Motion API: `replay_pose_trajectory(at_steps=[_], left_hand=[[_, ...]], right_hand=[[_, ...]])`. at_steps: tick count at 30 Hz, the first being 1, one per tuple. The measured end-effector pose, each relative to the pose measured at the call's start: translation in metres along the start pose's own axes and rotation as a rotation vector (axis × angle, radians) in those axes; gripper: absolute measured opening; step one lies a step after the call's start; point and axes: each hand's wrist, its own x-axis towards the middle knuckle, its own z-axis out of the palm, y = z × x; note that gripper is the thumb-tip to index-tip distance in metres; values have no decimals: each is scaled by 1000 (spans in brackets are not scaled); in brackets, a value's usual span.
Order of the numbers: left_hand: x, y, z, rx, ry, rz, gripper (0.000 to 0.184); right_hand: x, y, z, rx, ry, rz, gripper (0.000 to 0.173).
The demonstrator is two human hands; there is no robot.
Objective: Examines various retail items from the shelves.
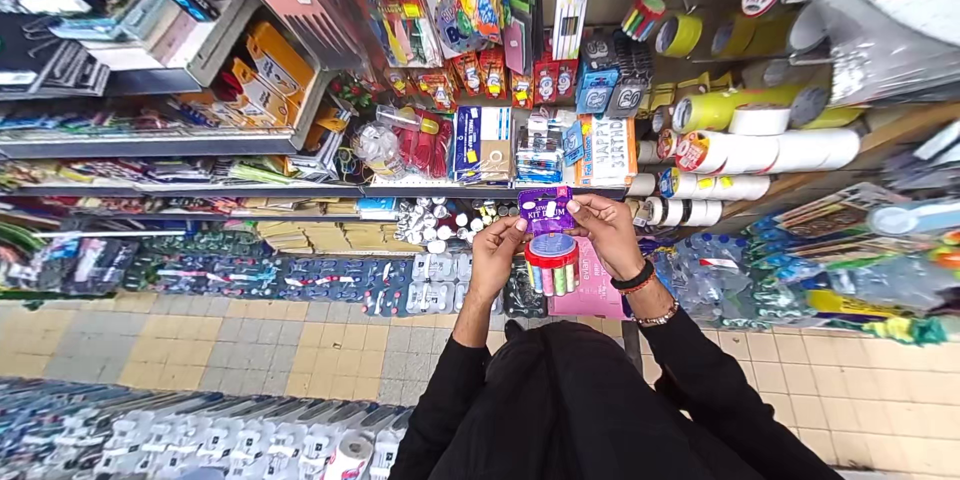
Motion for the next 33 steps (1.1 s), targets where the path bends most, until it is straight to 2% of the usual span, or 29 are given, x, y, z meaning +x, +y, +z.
replay_pose_trajectory(at_steps=[33], left_hand=[[-1, -1, -8, -39, -26, -4, 24]], right_hand=[[-4, 2, 7, 60, 13, 27, 20]])
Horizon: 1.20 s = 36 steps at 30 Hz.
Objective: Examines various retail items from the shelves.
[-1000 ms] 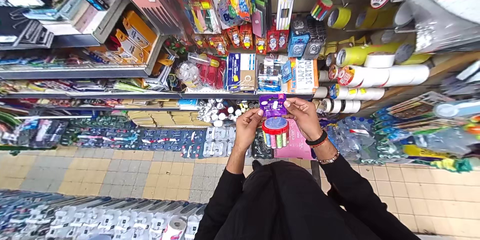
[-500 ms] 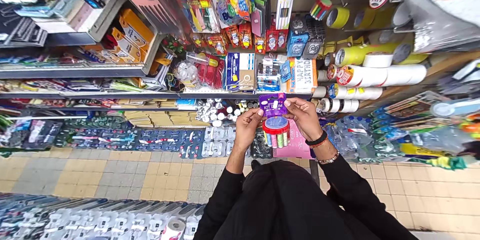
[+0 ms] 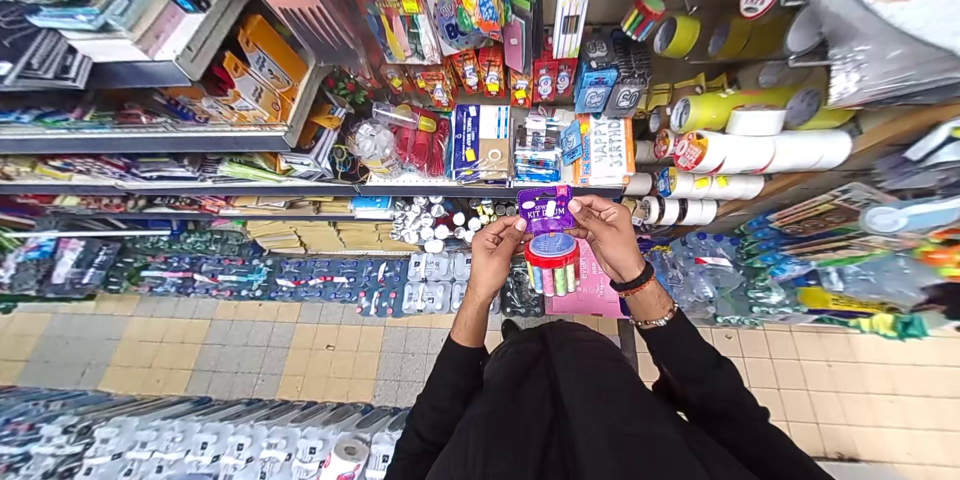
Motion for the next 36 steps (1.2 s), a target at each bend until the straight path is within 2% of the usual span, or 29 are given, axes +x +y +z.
replay_pose_trajectory(at_steps=[12, 36], left_hand=[[-1, 3, 0, 12, -3, -6, 23], [3, 2, 3, 43, 3, 15, 22]], right_hand=[[-3, -5, 6, 39, 49, 41, 17], [2, 1, -3, 19, 3, 20, 21]])
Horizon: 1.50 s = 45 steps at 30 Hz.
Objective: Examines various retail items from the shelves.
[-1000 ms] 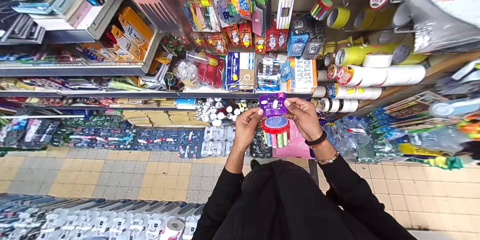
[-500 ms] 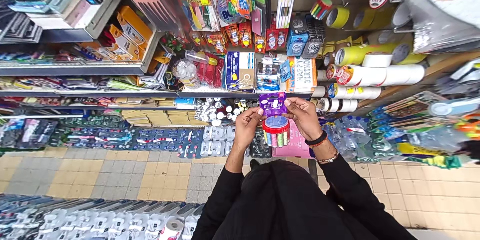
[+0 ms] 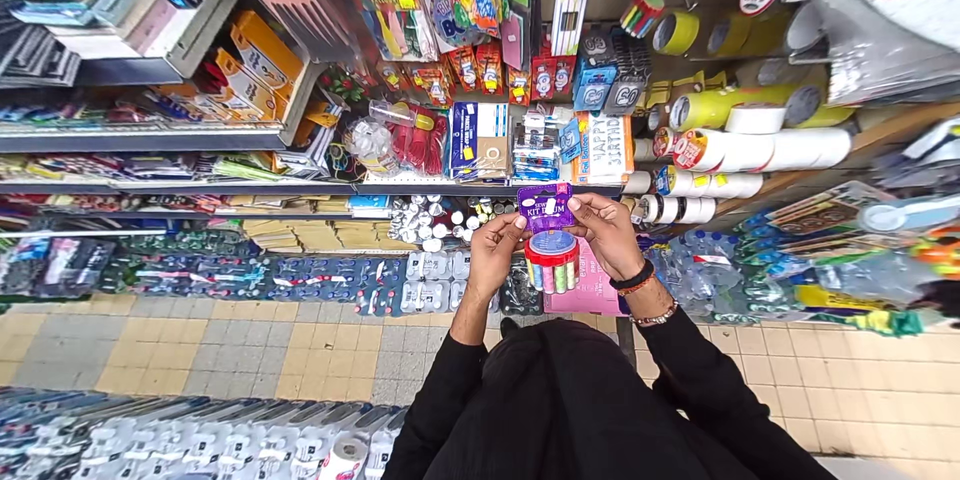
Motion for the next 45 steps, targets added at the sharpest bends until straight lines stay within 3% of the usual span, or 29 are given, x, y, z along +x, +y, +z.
replay_pose_trajectory(at_steps=[14, 23, 32, 35, 41, 45], left_hand=[[5, -4, 5, -5, 3, -2, 22], [8, -3, 10, 54, 82, 63, 22], [7, -13, 22, 166, 47, 45, 24], [7, -19, 13, 121, 44, 2, 32], [-14, -38, -16, 126, 106, -119, 30], [-31, -49, -23, 154, 132, -180, 30]], right_hand=[[1, 1, -4, -20, 14, -19, 20], [-9, 10, -4, -152, -108, -79, 27], [-11, 26, -29, -181, 19, -65, 18], [13, -5, -58, -202, 118, -83, 20], [122, -134, -137, -329, 341, -267, 21], [194, -145, -193, -330, 393, -184, 21]])
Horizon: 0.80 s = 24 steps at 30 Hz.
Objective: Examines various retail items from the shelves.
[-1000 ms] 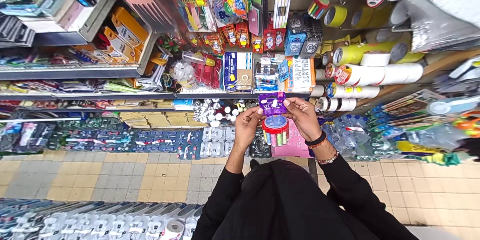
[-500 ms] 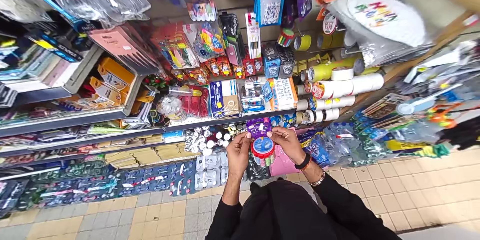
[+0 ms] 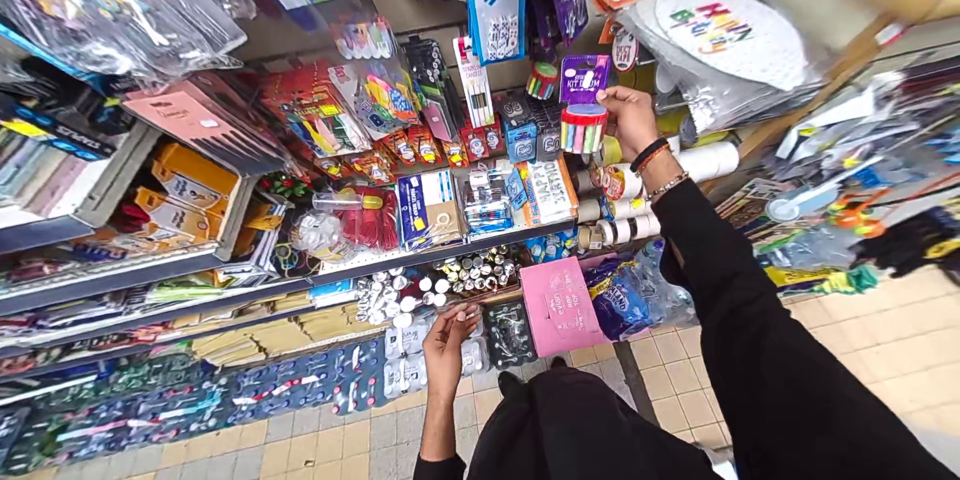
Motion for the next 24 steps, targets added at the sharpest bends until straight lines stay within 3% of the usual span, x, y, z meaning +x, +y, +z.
replay_pose_trajectory(at_steps=[5, 16, 24], left_hand=[[-16, -15, -2, 4, 66, -87, 30], [-32, -26, 12, 3, 136, -129, 30], [-45, -29, 13, -12, 158, -179, 30]], right_hand=[[44, 31, -6, -37, 10, 81, 22], [79, 68, -4, -126, -1, 177, 24], [107, 84, 1, -143, -108, 231, 28]])
